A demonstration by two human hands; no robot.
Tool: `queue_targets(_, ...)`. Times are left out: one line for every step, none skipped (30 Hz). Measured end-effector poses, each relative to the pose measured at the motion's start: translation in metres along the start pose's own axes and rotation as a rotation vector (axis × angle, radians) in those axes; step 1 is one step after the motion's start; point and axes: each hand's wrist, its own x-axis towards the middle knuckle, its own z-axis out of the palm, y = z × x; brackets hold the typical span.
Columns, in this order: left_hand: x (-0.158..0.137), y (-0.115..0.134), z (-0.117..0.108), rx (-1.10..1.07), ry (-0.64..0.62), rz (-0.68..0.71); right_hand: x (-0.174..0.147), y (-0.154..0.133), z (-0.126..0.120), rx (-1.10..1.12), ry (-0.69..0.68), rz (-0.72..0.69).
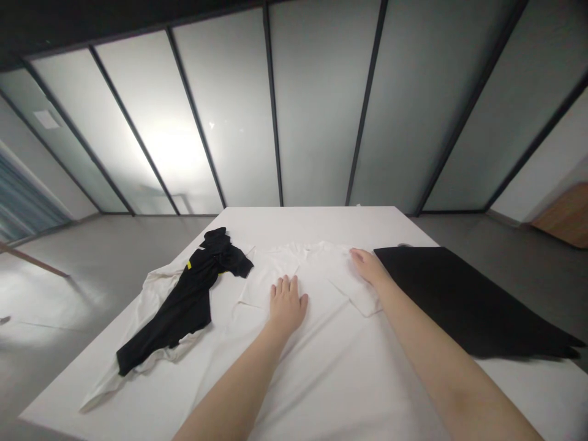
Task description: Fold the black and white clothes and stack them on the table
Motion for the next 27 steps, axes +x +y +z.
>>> queue_targets(0.001, 0.000, 0.001, 0.014, 0.005, -0.024, -0.002, -0.001, -0.001, -0.005, 0.009, -0.003)
queue_targets(0.001, 0.000, 0.002, 0.027, 0.004, -0.045, -0.003, -0.003, -0.001, -0.014, 0.012, -0.005)
queue_targets(0.002, 0.000, 0.003, 0.038, -0.002, -0.060, -0.005, -0.005, -0.001, -0.026, 0.011, -0.006)
queue_targets(0.003, 0.000, 0.004, 0.046, -0.011, -0.068, -0.006, -0.007, 0.000, -0.040, 0.005, -0.004)
queue_targets(0.003, 0.000, 0.004, 0.052, -0.020, -0.072, -0.007, -0.010, 0.001, -0.054, -0.006, -0.002)
queue_targets(0.004, 0.001, 0.004, 0.057, -0.030, -0.074, -0.008, -0.012, 0.002, -0.067, -0.022, 0.001)
queue_targets(0.004, 0.001, 0.004, 0.061, -0.037, -0.074, -0.010, -0.015, 0.004, -0.079, -0.043, 0.003)
queue_targets(0.004, 0.002, 0.004, 0.065, -0.040, -0.074, -0.012, -0.017, 0.005, -0.090, -0.069, 0.006)
queue_targets(0.004, 0.002, 0.004, 0.068, -0.042, -0.072, -0.015, -0.020, 0.007, -0.101, -0.095, 0.010)
queue_targets(0.004, 0.002, 0.004, 0.069, -0.043, -0.071, -0.020, -0.023, 0.009, -0.112, -0.121, 0.016)
queue_targets(0.004, 0.003, 0.004, 0.069, -0.043, -0.068, -0.026, -0.027, 0.011, -0.122, -0.144, 0.024)
queue_targets(0.004, 0.003, 0.004, 0.068, -0.043, -0.067, -0.034, -0.031, 0.013, -0.131, -0.160, 0.032)
queue_targets(0.004, 0.003, 0.003, 0.066, -0.043, -0.068, -0.042, -0.036, 0.015, -0.139, -0.171, 0.035)
queue_targets(0.004, 0.003, 0.003, 0.064, -0.044, -0.069, -0.051, -0.039, 0.016, -0.144, -0.178, 0.025)
queue_targets(0.004, 0.003, 0.003, 0.061, -0.045, -0.068, -0.060, -0.042, 0.016, -0.144, -0.184, 0.002)
queue_targets(0.003, 0.002, 0.003, 0.056, -0.048, -0.065, -0.068, -0.042, 0.016, -0.137, -0.192, -0.029)
queue_targets(0.003, 0.001, 0.002, 0.049, -0.051, -0.061, -0.074, -0.041, 0.014, -0.123, -0.203, -0.068)
queue_targets(0.003, 0.001, 0.002, 0.041, -0.055, -0.057, -0.079, -0.038, 0.012, -0.103, -0.217, -0.106)
queue_targets(0.003, 0.000, 0.002, 0.031, -0.058, -0.053, -0.082, -0.033, 0.010, -0.080, -0.228, -0.135)
queue_targets(0.003, -0.001, 0.001, 0.023, -0.060, -0.049, -0.084, -0.026, 0.007, -0.060, -0.232, -0.147)
queue_targets(0.003, -0.002, 0.001, 0.016, -0.061, -0.046, -0.085, -0.019, 0.004, -0.051, -0.228, -0.145)
queue_targets(0.003, -0.002, 0.001, 0.013, -0.062, -0.042, -0.085, -0.011, 0.002, -0.055, -0.219, -0.130)
queue_targets(0.003, -0.003, 0.001, 0.012, -0.063, -0.037, -0.086, -0.005, 0.000, -0.071, -0.206, -0.108)
queue_targets(0.003, -0.003, 0.001, 0.013, -0.064, -0.032, -0.087, 0.000, -0.002, -0.095, -0.197, -0.084)
queue_targets(0.003, -0.003, 0.001, 0.015, -0.065, -0.027, -0.089, 0.002, -0.004, -0.120, -0.193, -0.062)
queue_targets(0.003, -0.003, 0.001, 0.016, -0.066, -0.022, -0.091, 0.003, -0.005, -0.143, -0.195, -0.042)
queue_targets(0.003, -0.002, 0.001, 0.017, -0.067, -0.019, -0.094, 0.000, -0.006, -0.163, -0.199, -0.021)
